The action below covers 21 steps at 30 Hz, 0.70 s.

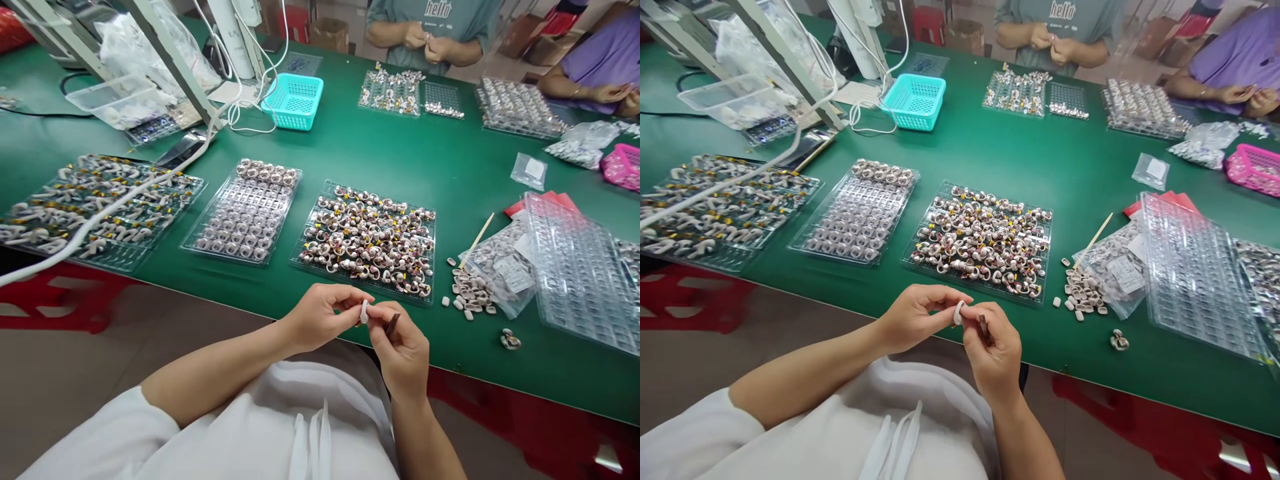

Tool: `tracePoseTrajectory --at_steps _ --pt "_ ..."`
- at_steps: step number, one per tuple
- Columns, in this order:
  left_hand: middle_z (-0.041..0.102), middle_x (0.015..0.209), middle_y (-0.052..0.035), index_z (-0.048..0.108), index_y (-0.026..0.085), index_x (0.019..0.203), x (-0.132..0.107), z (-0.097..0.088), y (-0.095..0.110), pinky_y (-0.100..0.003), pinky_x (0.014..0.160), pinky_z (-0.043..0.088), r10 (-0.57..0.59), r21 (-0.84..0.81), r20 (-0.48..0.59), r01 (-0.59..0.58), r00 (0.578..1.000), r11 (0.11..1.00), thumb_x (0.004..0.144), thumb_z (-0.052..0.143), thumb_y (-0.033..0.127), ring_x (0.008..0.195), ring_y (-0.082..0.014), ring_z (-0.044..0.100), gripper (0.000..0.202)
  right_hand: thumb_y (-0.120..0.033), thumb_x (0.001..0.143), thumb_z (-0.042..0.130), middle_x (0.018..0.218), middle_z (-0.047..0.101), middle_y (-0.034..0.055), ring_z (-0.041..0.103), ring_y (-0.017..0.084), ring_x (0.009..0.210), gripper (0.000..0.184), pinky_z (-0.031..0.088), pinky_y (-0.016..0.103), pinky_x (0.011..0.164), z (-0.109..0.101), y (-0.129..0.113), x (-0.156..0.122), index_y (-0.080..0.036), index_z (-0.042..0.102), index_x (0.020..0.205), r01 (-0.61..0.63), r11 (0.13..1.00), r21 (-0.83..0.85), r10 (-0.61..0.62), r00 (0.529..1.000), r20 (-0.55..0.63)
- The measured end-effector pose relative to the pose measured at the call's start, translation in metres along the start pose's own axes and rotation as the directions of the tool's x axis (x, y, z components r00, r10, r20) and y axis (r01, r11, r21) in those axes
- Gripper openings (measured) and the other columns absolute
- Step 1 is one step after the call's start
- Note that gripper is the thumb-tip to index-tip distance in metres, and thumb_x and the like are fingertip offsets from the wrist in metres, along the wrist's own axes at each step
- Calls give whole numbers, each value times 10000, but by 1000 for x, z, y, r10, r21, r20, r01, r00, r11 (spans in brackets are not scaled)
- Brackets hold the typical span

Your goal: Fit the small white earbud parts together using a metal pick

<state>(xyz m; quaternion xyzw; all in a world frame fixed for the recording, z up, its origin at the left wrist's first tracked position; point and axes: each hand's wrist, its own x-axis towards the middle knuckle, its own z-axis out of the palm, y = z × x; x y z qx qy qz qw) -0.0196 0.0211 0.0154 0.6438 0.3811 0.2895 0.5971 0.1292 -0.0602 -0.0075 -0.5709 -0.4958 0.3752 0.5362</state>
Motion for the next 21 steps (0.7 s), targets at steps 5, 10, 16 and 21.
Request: tracePoseTrajectory --at_steps 5,10,16,21 --pt "748 721 -50 745 120 936 3 -5 -2 -228 611 557 -139 -188 71 150 988 971 793 696 248 644 -142 681 198 -228 895 610 929 682 46 601 139 679 161 462 251 562 -5 -2 5 -248 731 1000 63 991 -116 -58 997 45" --pt "755 736 -56 748 114 960 5 -4 -4 -241 637 562 -170 -219 74 182 983 959 786 703 241 658 -145 688 220 -206 875 633 904 676 33 612 140 712 139 472 245 582 -6 -5 9 -247 731 965 33 997 -69 -30 999 34" --pt "782 821 -75 764 104 1006 4 1 -4 -225 645 568 -87 -114 -38 82 996 990 811 679 233 695 -158 710 248 -300 856 676 780 664 8 559 114 608 117 449 222 511 3 -4 11 -223 735 922 -162 980 115 171 983 -72" --pt "780 900 -93 743 107 1107 4 -3 -4 -220 662 571 87 46 -5 -86 996 995 874 590 200 750 -166 722 294 -283 855 676 758 666 1 519 99 577 123 429 214 488 9 0 10 -220 747 934 -153 967 204 180 976 -121"
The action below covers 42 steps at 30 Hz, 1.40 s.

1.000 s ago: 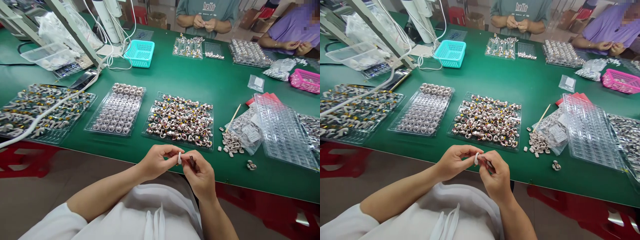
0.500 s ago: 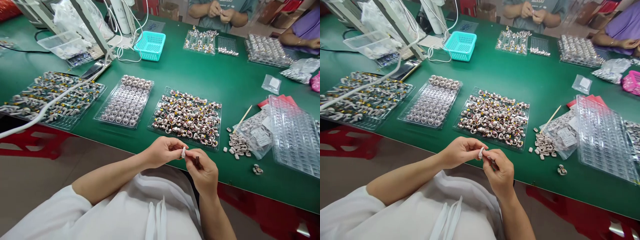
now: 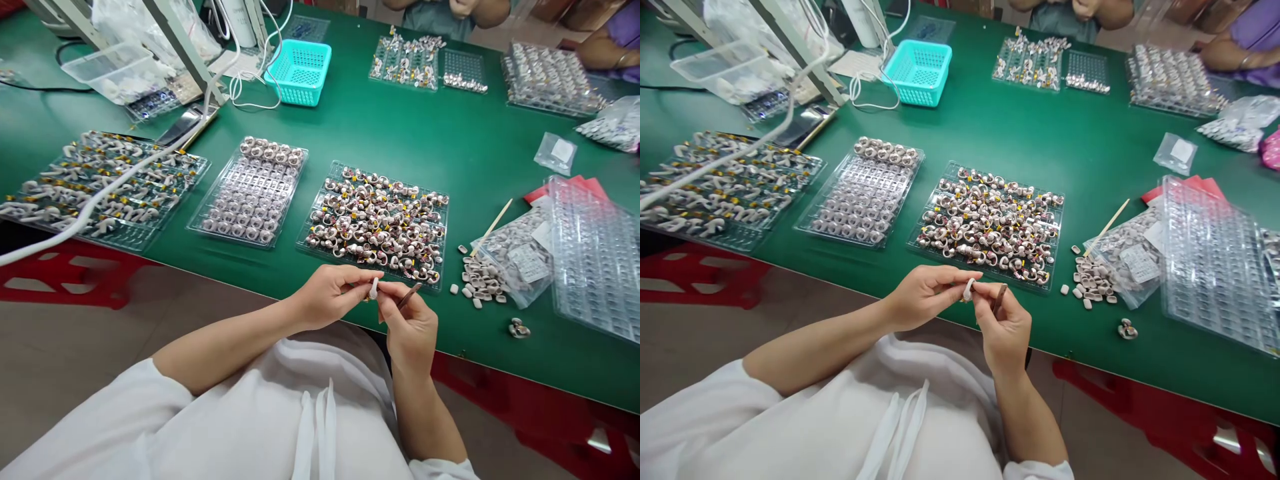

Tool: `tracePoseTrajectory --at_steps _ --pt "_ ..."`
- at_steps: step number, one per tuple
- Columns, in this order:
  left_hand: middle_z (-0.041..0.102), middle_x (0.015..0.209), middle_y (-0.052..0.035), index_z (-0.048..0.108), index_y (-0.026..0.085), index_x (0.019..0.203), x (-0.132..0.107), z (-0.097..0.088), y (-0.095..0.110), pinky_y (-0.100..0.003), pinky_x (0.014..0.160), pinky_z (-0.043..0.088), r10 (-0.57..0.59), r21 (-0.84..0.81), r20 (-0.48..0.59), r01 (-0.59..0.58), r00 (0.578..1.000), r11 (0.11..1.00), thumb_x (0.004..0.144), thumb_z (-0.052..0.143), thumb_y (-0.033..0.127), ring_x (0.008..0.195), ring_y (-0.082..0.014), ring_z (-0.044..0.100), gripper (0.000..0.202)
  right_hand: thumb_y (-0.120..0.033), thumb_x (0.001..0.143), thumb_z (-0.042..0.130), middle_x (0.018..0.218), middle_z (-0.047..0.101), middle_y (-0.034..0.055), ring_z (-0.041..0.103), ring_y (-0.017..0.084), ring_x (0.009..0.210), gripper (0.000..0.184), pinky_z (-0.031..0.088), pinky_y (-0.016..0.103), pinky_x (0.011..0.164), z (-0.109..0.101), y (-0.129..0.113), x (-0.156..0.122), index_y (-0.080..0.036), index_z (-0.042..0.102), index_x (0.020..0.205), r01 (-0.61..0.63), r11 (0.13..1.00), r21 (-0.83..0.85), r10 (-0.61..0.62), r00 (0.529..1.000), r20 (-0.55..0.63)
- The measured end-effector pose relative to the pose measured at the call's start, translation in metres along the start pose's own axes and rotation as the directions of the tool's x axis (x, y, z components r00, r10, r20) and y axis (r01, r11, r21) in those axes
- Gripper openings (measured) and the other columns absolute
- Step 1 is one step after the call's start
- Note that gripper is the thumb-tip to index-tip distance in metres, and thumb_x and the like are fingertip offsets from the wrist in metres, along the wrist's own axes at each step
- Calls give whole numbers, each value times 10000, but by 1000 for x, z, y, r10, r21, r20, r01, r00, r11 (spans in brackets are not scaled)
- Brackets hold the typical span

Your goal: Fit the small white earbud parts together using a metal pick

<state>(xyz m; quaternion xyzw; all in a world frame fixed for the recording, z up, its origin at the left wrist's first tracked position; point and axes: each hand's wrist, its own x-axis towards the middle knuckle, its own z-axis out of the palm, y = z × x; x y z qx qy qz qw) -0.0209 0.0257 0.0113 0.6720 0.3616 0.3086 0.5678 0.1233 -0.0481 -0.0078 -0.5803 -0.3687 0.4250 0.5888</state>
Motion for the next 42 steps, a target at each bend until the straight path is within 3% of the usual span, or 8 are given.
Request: tracePoseTrajectory --at_steps 6,15,23,27,31,36,39,42 --pt "777 878 -104 745 87 1097 1 -2 0 -212 656 561 26 44 12 -27 1000 999 873 579 187 739 -161 717 296 -254 854 679 756 667 -7 554 101 594 126 460 216 528 -3 0 -2 -230 751 954 48 992 -114 -48 999 2" --pt "791 905 -101 774 101 1025 2 -1 4 -229 651 551 -126 14 40 125 991 992 829 613 221 754 -187 722 280 -95 846 631 882 662 -5 572 104 674 225 424 207 534 -15 -2 2 -262 706 977 330 900 -286 -276 937 213" --pt "785 838 -108 773 81 996 3 0 5 -229 625 545 -196 -85 31 198 980 977 776 676 259 698 -179 710 299 -190 899 611 834 625 -9 493 82 562 138 411 218 485 -16 -4 2 -253 708 975 147 976 -162 -112 973 203" --pt "772 784 -102 771 76 953 4 -1 7 -224 608 535 -206 -116 47 210 978 971 775 678 259 671 -167 691 272 -185 891 631 861 650 -4 530 87 572 173 432 220 488 -16 -1 1 -271 723 1009 155 977 -146 -125 973 195" --pt "753 737 -82 765 82 947 3 -1 5 -211 583 518 -207 -112 80 215 975 970 786 670 257 633 -141 658 255 -119 863 648 901 691 11 626 128 705 224 487 234 573 -21 -2 2 -269 723 1012 282 936 -210 -225 939 260" --pt "735 736 -57 750 101 931 5 -1 6 -213 605 531 -271 -184 132 292 954 938 777 679 252 637 -128 645 227 -38 841 628 944 708 11 655 132 791 313 525 228 649 -28 -9 8 -264 681 1053 491 818 -299 -372 849 375" --pt "733 769 -54 735 103 902 7 -3 8 -226 625 550 -325 -239 233 379 916 894 769 685 259 633 -120 646 211 -40 854 601 941 691 10 643 122 777 289 523 220 650 -32 -11 10 -252 652 1044 522 787 -328 -362 822 440" --pt "711 730 -34 702 105 915 8 -3 8 -230 621 546 -350 -233 269 413 897 880 760 691 248 605 -115 646 211 -65 866 589 901 660 -1 597 103 709 215 481 208 603 -31 -12 11 -237 623 992 501 782 -371 -326 836 441"
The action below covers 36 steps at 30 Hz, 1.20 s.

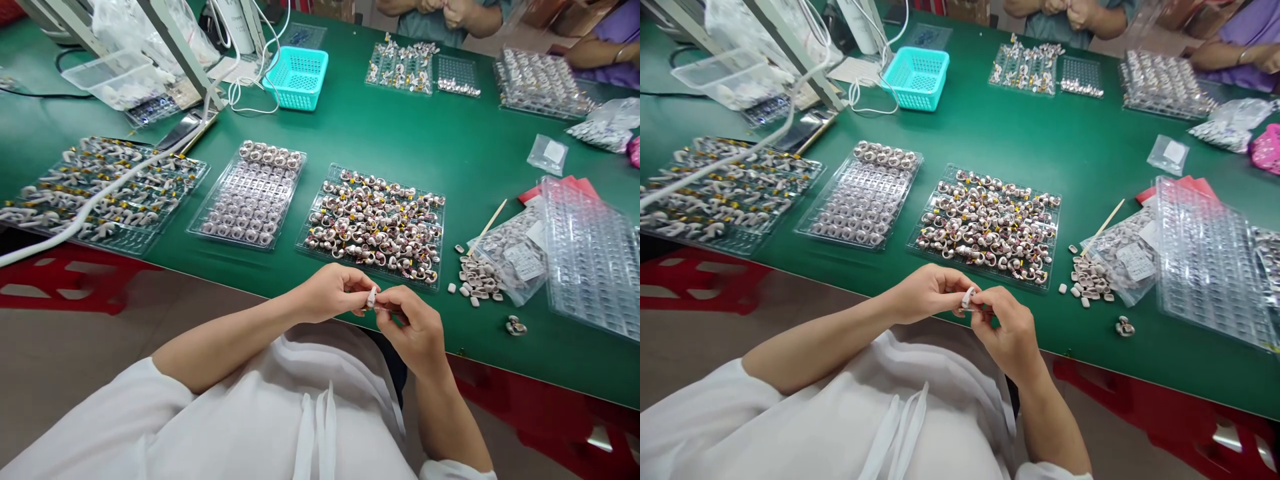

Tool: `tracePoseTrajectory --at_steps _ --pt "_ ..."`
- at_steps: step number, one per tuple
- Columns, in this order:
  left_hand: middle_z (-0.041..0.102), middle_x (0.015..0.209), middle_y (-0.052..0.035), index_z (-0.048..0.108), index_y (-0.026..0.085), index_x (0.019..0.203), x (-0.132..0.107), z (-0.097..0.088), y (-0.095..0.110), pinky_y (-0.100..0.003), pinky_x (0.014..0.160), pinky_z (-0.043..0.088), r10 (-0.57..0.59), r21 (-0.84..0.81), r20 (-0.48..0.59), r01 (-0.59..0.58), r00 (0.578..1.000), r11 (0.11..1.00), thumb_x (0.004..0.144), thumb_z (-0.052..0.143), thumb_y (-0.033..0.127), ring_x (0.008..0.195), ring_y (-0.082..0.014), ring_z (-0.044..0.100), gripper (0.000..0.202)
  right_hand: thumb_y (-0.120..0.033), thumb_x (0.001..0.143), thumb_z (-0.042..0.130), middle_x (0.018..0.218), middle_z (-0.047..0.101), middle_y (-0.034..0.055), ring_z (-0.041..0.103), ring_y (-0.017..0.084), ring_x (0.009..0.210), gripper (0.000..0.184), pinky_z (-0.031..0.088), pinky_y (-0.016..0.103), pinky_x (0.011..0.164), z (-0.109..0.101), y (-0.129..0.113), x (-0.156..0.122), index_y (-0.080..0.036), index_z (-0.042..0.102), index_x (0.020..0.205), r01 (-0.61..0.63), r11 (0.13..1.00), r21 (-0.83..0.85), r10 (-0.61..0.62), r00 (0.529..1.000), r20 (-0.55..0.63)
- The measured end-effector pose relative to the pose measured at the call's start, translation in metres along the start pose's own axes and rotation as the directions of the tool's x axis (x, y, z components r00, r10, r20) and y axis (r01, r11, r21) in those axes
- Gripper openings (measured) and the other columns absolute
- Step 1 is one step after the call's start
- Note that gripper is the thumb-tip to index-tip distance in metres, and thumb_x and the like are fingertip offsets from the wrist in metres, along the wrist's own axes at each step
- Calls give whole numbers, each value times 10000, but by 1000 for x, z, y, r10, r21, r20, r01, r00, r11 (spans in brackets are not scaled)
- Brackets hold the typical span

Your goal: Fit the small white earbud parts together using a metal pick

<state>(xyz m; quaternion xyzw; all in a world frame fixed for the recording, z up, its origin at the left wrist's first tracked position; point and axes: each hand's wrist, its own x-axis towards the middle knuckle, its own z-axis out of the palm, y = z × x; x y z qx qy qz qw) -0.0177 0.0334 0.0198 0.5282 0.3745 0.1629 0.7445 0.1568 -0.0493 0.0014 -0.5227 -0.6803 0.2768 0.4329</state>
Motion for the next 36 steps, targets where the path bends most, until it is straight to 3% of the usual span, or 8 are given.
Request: tracePoseTrajectory --at_steps 6,10,13,18,21,36 --pt "695 722 -23 642 129 910 -1 3 -5 -218 620 525 137 116 -88 -126 987 985 789 685 228 660 -128 660 163 -197 900 597 815 558 -10 503 101 658 39 404 218 564 5 -6 1 -218 605 868 -223 970 93 229 972 -57" --pt "755 896 -86 695 113 1016 -2 4 -8 -248 730 558 228 144 -47 -219 972 965 858 628 248 799 -162 704 218 -280 896 606 764 556 -11 446 101 604 83 364 224 521 6 -5 1 -203 633 880 -384 893 235 407 911 -57" --pt "774 977 -82 713 134 1087 -3 3 -11 -250 790 569 280 200 -33 -268 959 942 861 644 245 891 -184 722 261 -308 875 632 712 556 -17 401 92 551 114 320 221 475 5 -4 1 -195 642 875 -442 843 307 477 878 -48" --pt "794 943 -60 767 163 1017 -3 1 -15 -233 763 584 400 379 -117 -331 909 864 833 689 220 820 -175 738 207 -335 857 661 662 542 -25 380 88 524 144 303 217 457 6 -1 2 -191 652 864 -469 814 344 507 861 -26" --pt "795 929 -66 775 158 985 -3 0 -17 -232 741 595 432 399 -152 -344 889 850 830 698 227 797 -175 741 186 -348 857 665 652 533 -30 379 87 527 156 304 217 464 6 -1 3 -192 660 850 -469 819 330 507 861 -37" --pt "787 927 -60 749 143 962 -2 -1 -23 -253 804 616 346 275 -184 -290 920 917 820 731 283 828 -186 749 200 -401 896 616 735 597 6 466 114 617 232 388 239 563 8 -2 7 -177 677 897 -447 829 337 467 884 26"
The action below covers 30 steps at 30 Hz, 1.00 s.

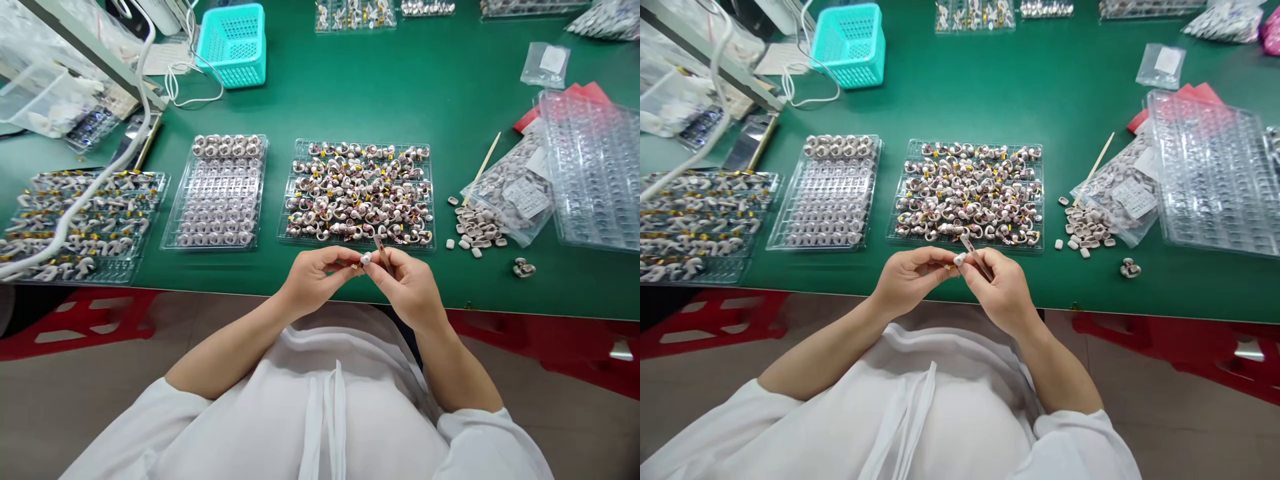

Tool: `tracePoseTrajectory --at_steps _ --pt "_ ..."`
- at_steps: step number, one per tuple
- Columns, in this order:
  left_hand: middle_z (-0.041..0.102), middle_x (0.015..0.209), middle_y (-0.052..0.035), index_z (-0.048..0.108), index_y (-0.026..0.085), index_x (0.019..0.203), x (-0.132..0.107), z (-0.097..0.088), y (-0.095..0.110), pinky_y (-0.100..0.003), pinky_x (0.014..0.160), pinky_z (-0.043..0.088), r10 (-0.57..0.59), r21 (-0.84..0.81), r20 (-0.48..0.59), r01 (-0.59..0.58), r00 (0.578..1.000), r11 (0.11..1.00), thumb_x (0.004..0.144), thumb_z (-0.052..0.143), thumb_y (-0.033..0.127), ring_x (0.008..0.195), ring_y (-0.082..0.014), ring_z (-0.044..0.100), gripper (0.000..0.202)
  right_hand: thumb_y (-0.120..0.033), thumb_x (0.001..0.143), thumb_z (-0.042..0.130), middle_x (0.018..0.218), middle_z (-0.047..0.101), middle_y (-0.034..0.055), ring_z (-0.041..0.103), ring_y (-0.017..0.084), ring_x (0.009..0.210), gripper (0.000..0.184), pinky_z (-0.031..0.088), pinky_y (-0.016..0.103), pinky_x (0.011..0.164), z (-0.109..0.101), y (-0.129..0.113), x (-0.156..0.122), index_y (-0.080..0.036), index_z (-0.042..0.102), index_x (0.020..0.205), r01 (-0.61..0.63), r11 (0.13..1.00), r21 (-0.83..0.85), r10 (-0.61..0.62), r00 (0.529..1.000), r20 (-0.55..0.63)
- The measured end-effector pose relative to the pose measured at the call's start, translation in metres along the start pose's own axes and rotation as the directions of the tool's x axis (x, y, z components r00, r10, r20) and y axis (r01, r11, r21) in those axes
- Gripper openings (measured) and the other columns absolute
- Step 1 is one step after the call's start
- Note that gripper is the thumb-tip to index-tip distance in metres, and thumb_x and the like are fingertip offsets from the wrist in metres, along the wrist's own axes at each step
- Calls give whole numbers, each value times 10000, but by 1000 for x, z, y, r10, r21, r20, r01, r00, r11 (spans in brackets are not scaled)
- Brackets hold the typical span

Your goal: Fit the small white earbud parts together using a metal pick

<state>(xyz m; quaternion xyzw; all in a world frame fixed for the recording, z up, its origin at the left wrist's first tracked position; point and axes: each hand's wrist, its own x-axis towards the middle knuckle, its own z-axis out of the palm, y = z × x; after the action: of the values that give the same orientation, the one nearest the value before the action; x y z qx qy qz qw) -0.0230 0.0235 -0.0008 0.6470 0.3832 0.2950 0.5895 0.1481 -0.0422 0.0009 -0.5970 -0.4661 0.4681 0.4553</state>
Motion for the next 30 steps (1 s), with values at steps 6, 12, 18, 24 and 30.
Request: tracePoseTrajectory --at_steps 6,12,18,24,30 --pt "787 924 -75 758 144 941 1 1 0 -277 799 618 -10 3 -13 10 1000 1000 813 735 345 845 -206 745 240 -393 891 611 709 581 0 462 113 617 230 389 231 553 -3 -2 2 -171 661 858 10 999 -42 -10 1000 12" --pt "777 855 -72 745 134 925 -1 2 -3 -270 757 617 -68 -44 -33 67 997 997 800 743 353 793 -197 743 252 -324 900 618 716 581 -14 491 108 623 178 387 227 559 -2 -5 1 -191 679 798 86 994 -69 -86 996 0" --pt "764 811 -59 723 123 914 -1 0 0 -288 738 626 -145 -190 -41 135 989 972 766 774 357 740 -183 735 281 -226 906 614 874 665 33 575 112 639 134 463 238 557 1 2 -6 -227 740 952 302 936 -179 -313 949 -35" --pt "761 788 -48 721 123 881 -1 -1 7 -287 721 625 -189 -288 13 185 982 940 736 798 322 710 -170 722 258 -119 878 618 964 698 54 680 163 823 258 577 266 638 6 15 -11 -277 708 1061 514 795 -323 -554 832 -38" --pt "760 765 -38 732 122 852 -4 0 9 -254 712 605 -207 -393 35 204 978 897 719 808 247 693 -147 712 198 -91 855 634 953 695 51 682 162 789 267 581 260 602 15 18 -14 -275 678 1045 502 796 -338 -566 816 -121"
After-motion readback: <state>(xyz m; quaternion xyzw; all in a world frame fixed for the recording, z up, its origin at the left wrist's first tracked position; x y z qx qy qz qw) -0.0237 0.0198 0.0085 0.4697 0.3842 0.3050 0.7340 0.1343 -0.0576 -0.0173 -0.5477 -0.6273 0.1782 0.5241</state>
